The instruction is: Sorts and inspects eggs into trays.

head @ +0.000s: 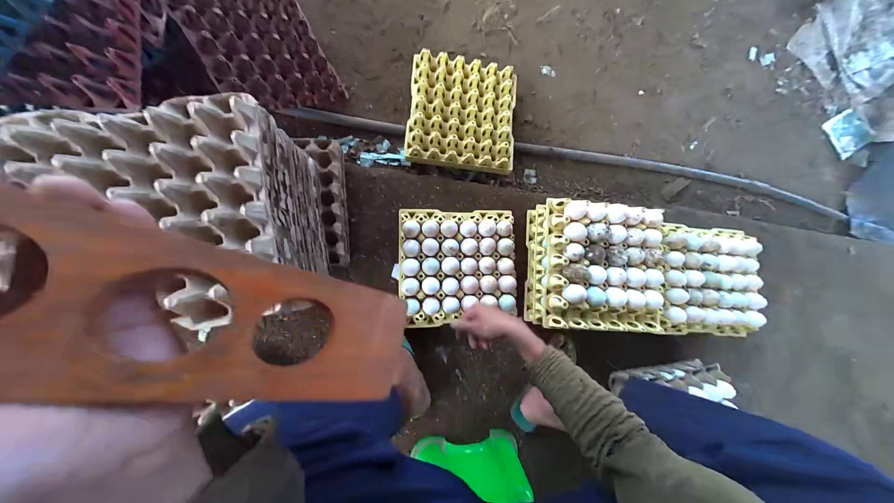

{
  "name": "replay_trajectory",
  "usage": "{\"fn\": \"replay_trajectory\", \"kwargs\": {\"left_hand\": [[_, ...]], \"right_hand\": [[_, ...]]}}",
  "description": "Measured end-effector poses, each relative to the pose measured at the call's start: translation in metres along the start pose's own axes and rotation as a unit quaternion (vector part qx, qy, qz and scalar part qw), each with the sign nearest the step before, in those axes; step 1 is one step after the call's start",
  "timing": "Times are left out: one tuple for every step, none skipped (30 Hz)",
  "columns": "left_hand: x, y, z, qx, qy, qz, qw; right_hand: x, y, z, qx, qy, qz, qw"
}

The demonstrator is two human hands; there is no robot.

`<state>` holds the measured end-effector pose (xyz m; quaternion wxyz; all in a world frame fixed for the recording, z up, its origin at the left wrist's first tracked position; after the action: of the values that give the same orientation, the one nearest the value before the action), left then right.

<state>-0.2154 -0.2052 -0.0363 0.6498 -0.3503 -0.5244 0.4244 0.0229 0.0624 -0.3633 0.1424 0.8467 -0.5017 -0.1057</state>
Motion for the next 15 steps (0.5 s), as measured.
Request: {"fn": "replay_trajectory", "kwargs": {"left_hand": [[0.0, 0.0, 0.003, 0.01, 0.022, -0.004, 1.0], [0.001, 0.001, 0.005, 0.015, 0.034, -0.016, 0.999], [0.004, 0.0, 0.007, 0.015, 0.027, -0.022, 0.999], [0.009, 0.0, 0.009, 0.01, 0.007, -0.03, 0.999], [0.014, 0.001, 0.011, 0.004, 0.001, -0.045, 0.999], [0.018, 0.003, 0.012, -0.004, 0.004, -0.059, 0.998], [0.022, 0.005, 0.012, -0.011, 0.017, -0.067, 0.998], [0.027, 0.007, 0.012, -0.012, 0.032, -0.067, 0.997], [0.028, 0.01, 0.012, -0.012, 0.046, -0.069, 0.996], [0.029, 0.012, 0.013, -0.014, 0.036, -0.073, 0.997], [0.032, 0.012, 0.014, -0.017, 0.025, -0.083, 0.996], [0.035, 0.012, 0.015, -0.02, 0.011, -0.098, 0.995], [0.038, 0.012, 0.015, -0.027, -0.002, -0.119, 0.993], [0.04, 0.013, 0.015, -0.037, -0.021, -0.135, 0.99], [0.043, 0.014, 0.015, -0.041, -0.036, -0.143, 0.988]], "right_hand": [[0.018, -0.015, -0.002, 0.037, 0.009, -0.058, 0.998], [0.024, -0.029, -0.004, 0.059, -0.018, -0.086, 0.994], [0.022, -0.042, -0.009, 0.068, -0.069, -0.087, 0.991], [0.015, -0.054, -0.015, 0.07, -0.14, -0.072, 0.985], [0.005, -0.064, -0.02, 0.067, -0.219, -0.049, 0.972], [-0.005, -0.071, -0.025, 0.07, -0.285, -0.027, 0.956], [-0.014, -0.077, -0.029, 0.078, -0.334, -0.013, 0.939], [-0.022, -0.082, -0.03, 0.082, -0.374, -0.006, 0.924], [-0.029, -0.086, -0.029, 0.077, -0.406, -0.006, 0.911], [-0.033, -0.089, -0.025, 0.07, -0.425, -0.004, 0.903], [-0.035, -0.091, -0.02, 0.066, -0.433, -0.002, 0.899], [-0.038, -0.092, -0.014, 0.068, -0.436, 0.0, 0.898], [-0.04, -0.092, -0.009, 0.074, -0.435, 0.004, 0.897], [-0.043, -0.092, -0.006, 0.081, -0.437, 0.008, 0.896], [-0.046, -0.091, -0.005, 0.088, -0.441, 0.01, 0.893]]}}
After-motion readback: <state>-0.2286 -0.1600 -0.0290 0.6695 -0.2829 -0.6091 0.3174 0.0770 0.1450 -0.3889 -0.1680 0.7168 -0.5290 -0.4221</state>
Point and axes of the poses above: each hand's wrist, its own z-axis towards the middle knuckle, its own x-axis out of the palm, y = z × x, the point moved 8 cm from there along z, towards the middle knuckle, and after that the axes turned 10 degrees about x, right-handed, at the moved point
